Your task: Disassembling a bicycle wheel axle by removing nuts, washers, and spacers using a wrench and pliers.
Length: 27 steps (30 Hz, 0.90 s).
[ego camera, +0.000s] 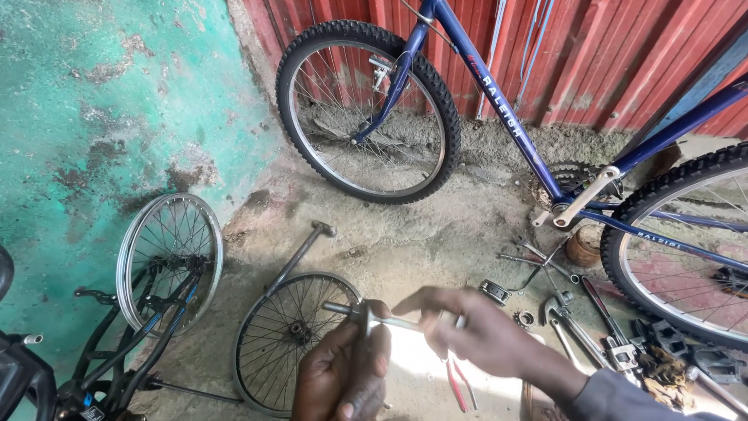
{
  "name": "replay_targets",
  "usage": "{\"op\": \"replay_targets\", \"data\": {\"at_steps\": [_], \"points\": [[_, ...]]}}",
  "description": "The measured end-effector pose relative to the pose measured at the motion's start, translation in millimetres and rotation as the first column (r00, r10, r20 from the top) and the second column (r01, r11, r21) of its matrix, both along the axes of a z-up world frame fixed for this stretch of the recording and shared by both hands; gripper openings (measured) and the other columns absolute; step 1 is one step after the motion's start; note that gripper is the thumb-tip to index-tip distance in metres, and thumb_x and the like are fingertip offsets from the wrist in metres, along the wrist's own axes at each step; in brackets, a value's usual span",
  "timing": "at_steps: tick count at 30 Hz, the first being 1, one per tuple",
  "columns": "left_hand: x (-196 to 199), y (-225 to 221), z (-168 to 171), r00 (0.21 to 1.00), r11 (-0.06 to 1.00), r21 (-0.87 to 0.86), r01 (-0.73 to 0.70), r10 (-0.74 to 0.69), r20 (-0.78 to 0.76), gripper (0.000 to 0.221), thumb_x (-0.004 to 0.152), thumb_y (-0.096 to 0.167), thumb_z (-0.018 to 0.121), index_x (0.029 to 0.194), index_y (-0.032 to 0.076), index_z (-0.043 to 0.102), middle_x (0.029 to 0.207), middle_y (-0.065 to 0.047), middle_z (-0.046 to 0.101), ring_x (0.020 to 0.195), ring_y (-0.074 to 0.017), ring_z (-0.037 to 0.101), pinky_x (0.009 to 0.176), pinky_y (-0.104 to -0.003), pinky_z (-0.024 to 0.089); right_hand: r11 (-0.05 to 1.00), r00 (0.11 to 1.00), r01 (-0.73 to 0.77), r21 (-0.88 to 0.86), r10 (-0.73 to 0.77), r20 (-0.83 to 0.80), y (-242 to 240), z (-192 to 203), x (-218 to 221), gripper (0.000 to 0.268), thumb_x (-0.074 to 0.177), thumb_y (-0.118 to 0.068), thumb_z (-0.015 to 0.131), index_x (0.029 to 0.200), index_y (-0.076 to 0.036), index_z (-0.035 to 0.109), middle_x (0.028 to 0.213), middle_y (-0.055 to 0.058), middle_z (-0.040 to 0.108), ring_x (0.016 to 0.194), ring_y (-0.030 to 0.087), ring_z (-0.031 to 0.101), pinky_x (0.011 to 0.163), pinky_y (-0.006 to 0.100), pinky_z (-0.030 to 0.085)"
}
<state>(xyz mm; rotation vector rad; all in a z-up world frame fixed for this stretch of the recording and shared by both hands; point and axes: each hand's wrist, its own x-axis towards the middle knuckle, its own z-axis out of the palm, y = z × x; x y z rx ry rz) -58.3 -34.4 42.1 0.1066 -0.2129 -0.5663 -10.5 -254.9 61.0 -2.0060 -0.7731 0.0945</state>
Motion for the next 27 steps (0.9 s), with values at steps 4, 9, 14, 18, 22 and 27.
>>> {"op": "replay_targets", "data": {"at_steps": [4, 9, 14, 18, 22, 27], "points": [[0, 8, -1, 0.999, 0.998, -0.057, 0.016, -0.013, 0.049, 0.036, 0.110, 0.013, 0.029, 0.137, -0.010, 0.036, 0.087, -0.022, 0.064, 0.042, -0.0158, 0.056, 0.034, -0.021, 0.046, 0.881, 0.820, 0.088, 0.465, 0.201, -0.536, -6, 16, 3, 0.069, 0.101, -0.045, 0.036, 0.116, 0.013, 0.070, 0.057, 0.013, 0.069, 0.040, 0.016, 0.057, 0.032, 0.031, 0.044], [2, 9, 1, 0.999, 1.000, -0.004, 0.019, -0.019, 0.045, 0.034, 0.108, 0.014, 0.031, 0.134, -0.007, 0.036, 0.083, -0.018, 0.063, 0.037, -0.0149, 0.049, 0.033, -0.022, 0.042, 0.851, 0.767, 0.139, 0.507, 0.231, -0.598, -4, 22, -2, 0.076, 0.098, -0.052, 0.038, 0.121, 0.013, 0.069, 0.058, 0.015, 0.072, 0.040, 0.017, 0.056, 0.035, 0.032, 0.039], [1, 9, 0, 0.999, 1.000, 0.014, 0.025, -0.026, 0.030, 0.036, 0.108, 0.015, 0.030, 0.137, -0.006, 0.036, 0.083, -0.018, 0.062, 0.037, -0.0145, 0.048, 0.033, -0.022, 0.039, 0.794, 0.698, 0.221, 0.566, 0.276, -0.660, -4, 23, -3, 0.079, 0.096, -0.051, 0.044, 0.122, 0.020, 0.064, 0.058, 0.020, 0.070, 0.036, 0.019, 0.054, 0.030, 0.033, 0.043], [1, 10, -2, 1.000, 0.999, 0.034, 0.025, -0.025, 0.005, 0.035, 0.106, 0.012, 0.033, 0.136, -0.006, 0.037, 0.082, -0.019, 0.063, 0.037, -0.0161, 0.049, 0.034, -0.022, 0.042, 0.803, 0.700, 0.214, 0.557, 0.272, -0.660, -6, 21, -2, 0.080, 0.096, -0.053, 0.041, 0.121, 0.020, 0.065, 0.056, 0.018, 0.070, 0.035, 0.017, 0.053, 0.029, 0.032, 0.040], [0, 8, -2, 1.000, 0.998, 0.062, 0.002, -0.002, 0.008, 0.035, 0.108, 0.015, 0.031, 0.135, -0.008, 0.038, 0.081, -0.021, 0.064, 0.035, -0.0172, 0.048, 0.033, -0.024, 0.043, 0.819, 0.678, 0.142, 0.556, 0.329, -0.657, -9, 19, 0, 0.070, 0.102, -0.044, 0.038, 0.126, 0.016, 0.064, 0.058, 0.015, 0.067, 0.038, 0.016, 0.054, 0.032, 0.031, 0.043], [-2, -9, 22, 0.974, 0.886, 0.419, -0.197, 0.127, 0.189, 0.039, 0.105, 0.022, 0.038, 0.115, -0.009, 0.059, 0.066, -0.013, 0.063, 0.057, -0.0192, 0.062, 0.068, -0.034, 0.050, 0.823, 0.512, -0.021, 0.568, 0.497, -0.701, -15, -17, 0, 0.039, 0.109, -0.021, 0.049, 0.111, 0.011, 0.072, 0.059, 0.001, 0.053, 0.043, 0.009, 0.046, 0.036, 0.024, 0.038]]}}
